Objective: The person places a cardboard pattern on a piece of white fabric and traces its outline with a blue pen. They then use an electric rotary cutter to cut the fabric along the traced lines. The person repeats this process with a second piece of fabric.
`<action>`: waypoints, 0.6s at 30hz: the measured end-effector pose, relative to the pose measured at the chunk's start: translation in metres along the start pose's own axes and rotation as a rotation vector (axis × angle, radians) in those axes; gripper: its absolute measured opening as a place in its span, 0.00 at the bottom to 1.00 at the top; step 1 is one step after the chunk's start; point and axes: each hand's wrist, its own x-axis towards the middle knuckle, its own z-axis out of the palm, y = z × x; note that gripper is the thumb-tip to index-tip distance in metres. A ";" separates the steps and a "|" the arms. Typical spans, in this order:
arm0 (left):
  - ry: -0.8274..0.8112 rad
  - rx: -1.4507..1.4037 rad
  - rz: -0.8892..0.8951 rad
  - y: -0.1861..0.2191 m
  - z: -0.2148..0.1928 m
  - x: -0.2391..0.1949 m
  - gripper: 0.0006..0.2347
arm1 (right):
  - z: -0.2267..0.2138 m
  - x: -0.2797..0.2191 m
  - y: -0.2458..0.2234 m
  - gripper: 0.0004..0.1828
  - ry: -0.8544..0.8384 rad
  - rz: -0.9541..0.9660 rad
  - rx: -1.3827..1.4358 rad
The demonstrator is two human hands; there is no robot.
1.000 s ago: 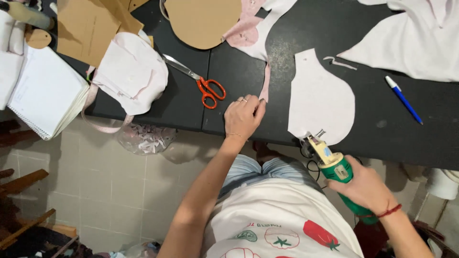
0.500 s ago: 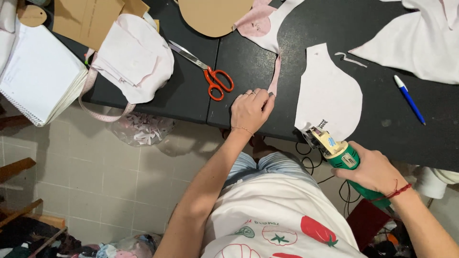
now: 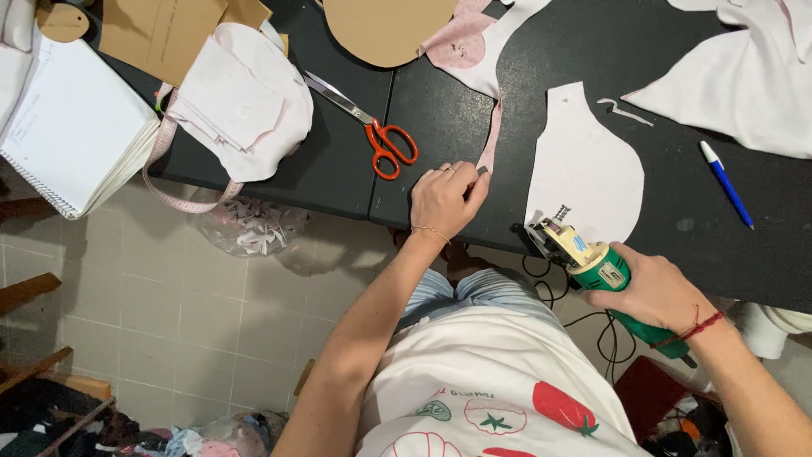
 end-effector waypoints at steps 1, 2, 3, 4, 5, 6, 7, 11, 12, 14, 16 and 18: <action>0.030 -0.100 -0.006 0.000 -0.003 0.001 0.12 | -0.001 0.001 -0.001 0.27 -0.005 -0.008 -0.030; 0.031 -0.098 -0.007 -0.001 -0.004 0.000 0.12 | -0.001 0.002 -0.001 0.27 -0.005 -0.010 -0.031; 0.059 -0.221 -0.061 -0.003 -0.006 -0.001 0.12 | -0.001 0.004 -0.001 0.27 -0.007 -0.023 -0.042; 0.087 -0.344 -0.114 -0.004 -0.008 -0.002 0.12 | -0.002 0.005 -0.002 0.27 -0.009 -0.036 -0.052; 0.089 -0.343 -0.113 -0.006 -0.008 -0.003 0.12 | -0.003 0.006 -0.004 0.27 -0.008 -0.037 -0.053; 0.098 -0.364 -0.153 -0.007 -0.007 -0.004 0.12 | -0.004 0.006 -0.005 0.27 -0.010 -0.034 -0.043; 0.106 -0.387 -0.195 -0.008 -0.006 -0.006 0.12 | -0.005 0.006 -0.007 0.27 -0.014 -0.028 -0.033; 0.109 -0.390 -0.183 -0.008 -0.006 -0.006 0.12 | -0.008 0.007 -0.013 0.26 -0.009 -0.060 -0.052; 0.113 -0.397 -0.182 -0.008 -0.006 -0.006 0.12 | -0.008 0.008 -0.014 0.26 -0.004 -0.066 -0.052; 0.115 -0.406 -0.182 -0.009 -0.006 -0.005 0.12 | -0.008 0.011 -0.015 0.27 0.001 -0.069 -0.051; 0.113 -0.414 -0.195 -0.009 -0.005 -0.006 0.13 | -0.007 0.013 -0.016 0.25 0.017 -0.101 -0.027; 0.116 -0.418 -0.202 -0.009 -0.006 -0.006 0.13 | 0.002 0.019 -0.011 0.27 0.074 -0.154 -0.004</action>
